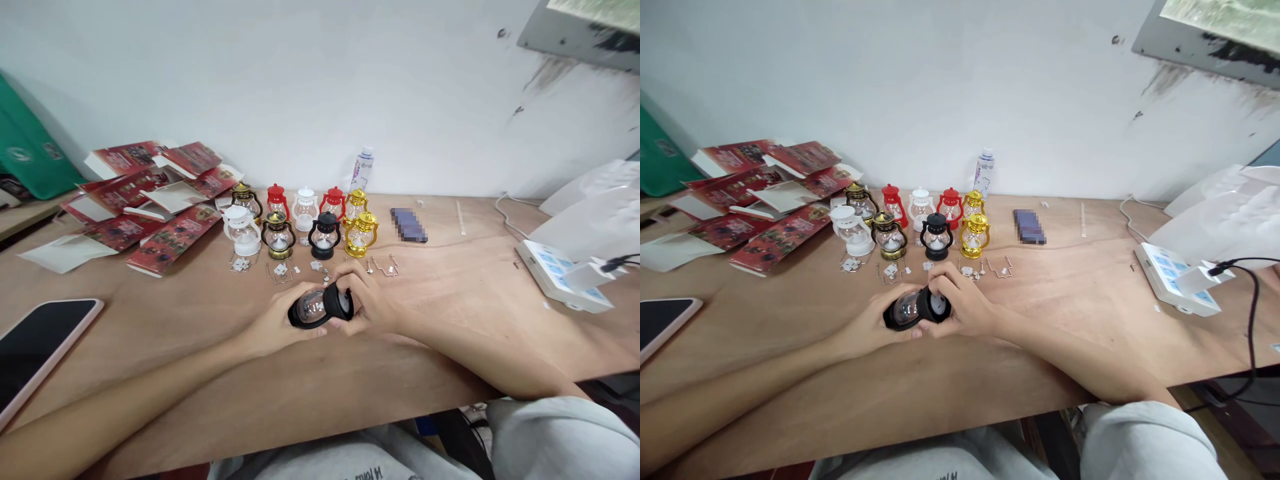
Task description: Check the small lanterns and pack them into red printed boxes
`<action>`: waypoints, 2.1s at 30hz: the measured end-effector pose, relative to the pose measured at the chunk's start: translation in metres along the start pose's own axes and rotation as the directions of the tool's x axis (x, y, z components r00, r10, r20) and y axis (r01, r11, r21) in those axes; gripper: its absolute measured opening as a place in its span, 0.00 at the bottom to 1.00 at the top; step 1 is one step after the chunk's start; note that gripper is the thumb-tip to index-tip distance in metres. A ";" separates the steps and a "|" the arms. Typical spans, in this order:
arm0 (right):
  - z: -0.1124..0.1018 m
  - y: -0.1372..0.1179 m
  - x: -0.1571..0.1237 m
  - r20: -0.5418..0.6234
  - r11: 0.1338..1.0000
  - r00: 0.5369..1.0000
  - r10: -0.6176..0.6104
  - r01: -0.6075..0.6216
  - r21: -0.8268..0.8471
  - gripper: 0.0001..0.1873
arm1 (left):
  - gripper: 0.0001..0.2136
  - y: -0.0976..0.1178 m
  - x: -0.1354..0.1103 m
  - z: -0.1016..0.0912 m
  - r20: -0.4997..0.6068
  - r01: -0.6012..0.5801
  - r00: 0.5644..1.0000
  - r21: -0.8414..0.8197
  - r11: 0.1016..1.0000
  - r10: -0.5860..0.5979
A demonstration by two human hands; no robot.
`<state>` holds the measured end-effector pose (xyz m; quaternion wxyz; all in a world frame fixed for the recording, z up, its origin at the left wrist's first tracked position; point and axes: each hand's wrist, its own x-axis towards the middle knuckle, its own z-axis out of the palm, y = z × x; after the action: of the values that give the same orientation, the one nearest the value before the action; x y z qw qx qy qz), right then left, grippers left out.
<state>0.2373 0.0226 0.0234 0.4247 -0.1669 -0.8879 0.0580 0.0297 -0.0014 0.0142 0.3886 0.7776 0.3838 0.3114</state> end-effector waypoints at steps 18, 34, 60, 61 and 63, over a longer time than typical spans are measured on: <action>0.003 0.001 0.002 -0.038 0.988 0.987 -0.153 0.154 0.011 0.15 | 0.26 0.000 -0.001 0.000 0.042 -0.017 0.999 -0.077 0.997 0.021; -0.018 0.003 0.009 0.132 0.987 0.991 -0.027 0.005 0.163 0.05 | 0.26 -0.006 -0.001 0.002 -0.076 -0.081 0.994 -0.015 0.997 0.079; 0.001 -0.010 0.000 0.221 0.555 0.820 0.528 -0.530 0.641 0.22 | 0.28 -0.010 -0.012 0.003 -0.357 -0.120 0.904 0.316 0.941 0.235; 0.004 -0.013 0.000 0.215 0.524 0.814 0.540 -0.525 0.671 0.27 | 0.29 -0.011 -0.012 0.004 -0.381 -0.123 0.890 0.326 0.937 0.250; 0.009 -0.019 0.000 0.190 0.482 0.790 0.583 -0.524 0.702 0.36 | 0.31 -0.011 -0.012 0.007 -0.397 -0.147 0.871 0.352 0.924 0.290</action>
<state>0.2254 0.0047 0.0220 0.4453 -0.2640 -0.6715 0.5302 0.0253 -0.0094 -0.0009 0.1256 0.7764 0.4147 0.4576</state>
